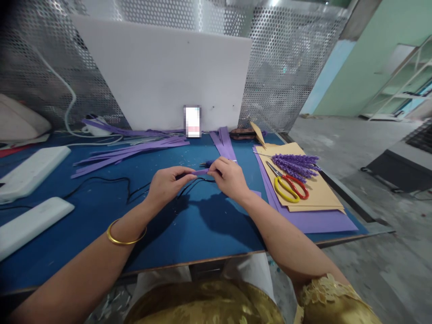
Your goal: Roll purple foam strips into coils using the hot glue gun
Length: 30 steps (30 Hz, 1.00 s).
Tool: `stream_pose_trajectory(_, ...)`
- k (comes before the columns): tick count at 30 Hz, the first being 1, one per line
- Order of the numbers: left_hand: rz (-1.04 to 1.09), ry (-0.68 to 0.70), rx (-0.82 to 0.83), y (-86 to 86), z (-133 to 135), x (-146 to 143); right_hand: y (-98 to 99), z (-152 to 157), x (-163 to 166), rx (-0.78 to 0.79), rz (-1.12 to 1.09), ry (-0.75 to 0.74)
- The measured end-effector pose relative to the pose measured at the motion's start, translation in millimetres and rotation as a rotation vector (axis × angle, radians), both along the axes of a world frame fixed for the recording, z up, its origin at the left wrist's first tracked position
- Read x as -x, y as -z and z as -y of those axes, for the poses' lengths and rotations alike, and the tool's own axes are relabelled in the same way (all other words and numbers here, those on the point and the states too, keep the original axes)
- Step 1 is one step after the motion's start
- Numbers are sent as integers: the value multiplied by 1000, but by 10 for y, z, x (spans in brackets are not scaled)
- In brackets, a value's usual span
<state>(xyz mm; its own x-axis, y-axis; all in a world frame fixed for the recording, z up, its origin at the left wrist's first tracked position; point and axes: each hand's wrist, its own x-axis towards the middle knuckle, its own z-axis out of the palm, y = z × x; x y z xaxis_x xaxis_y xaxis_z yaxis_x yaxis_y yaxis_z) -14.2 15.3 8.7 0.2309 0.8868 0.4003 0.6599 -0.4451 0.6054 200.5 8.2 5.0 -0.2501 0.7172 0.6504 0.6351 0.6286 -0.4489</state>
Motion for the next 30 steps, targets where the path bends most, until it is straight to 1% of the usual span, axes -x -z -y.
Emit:
stream_pose_trajectory(3,-18,47,-39,15,12,-13,9,13,23,5,32,-27)
stream_pose_trajectory(5,-6,36,-48,14,23,-21,11,22,32,3,27,-21)
stream_pose_trajectory(8,36,36,-22,7,37,-31,8,29,37,-6,21,-23)
stream_pose_trajectory(11,11,65,-3,6,42,-34,8,31,40,-11,48,-45)
stream_pose_trajectory(15,21,20,7,14,37,-36,23,34,51,-9,49,-67)
stream_pose_trajectory(17,41,56,-6,20,34,-41,35,36,58,-12,49,-95)
stream_pose_trajectory(20,8,135,-40,24,38,-50,45,43,70,-9,59,-138)
stream_pose_trajectory(22,-13,123,-50,25,45,-56,42,50,76,-3,58,-149)
stream_pose_trajectory(24,14,106,-53,26,52,-63,33,58,80,-6,53,-161)
stream_pose_trajectory(28,45,171,-46,35,76,-82,18,70,90,-7,82,-203)
stream_pose_trajectory(30,23,161,-60,31,89,-89,17,71,91,13,98,-204)
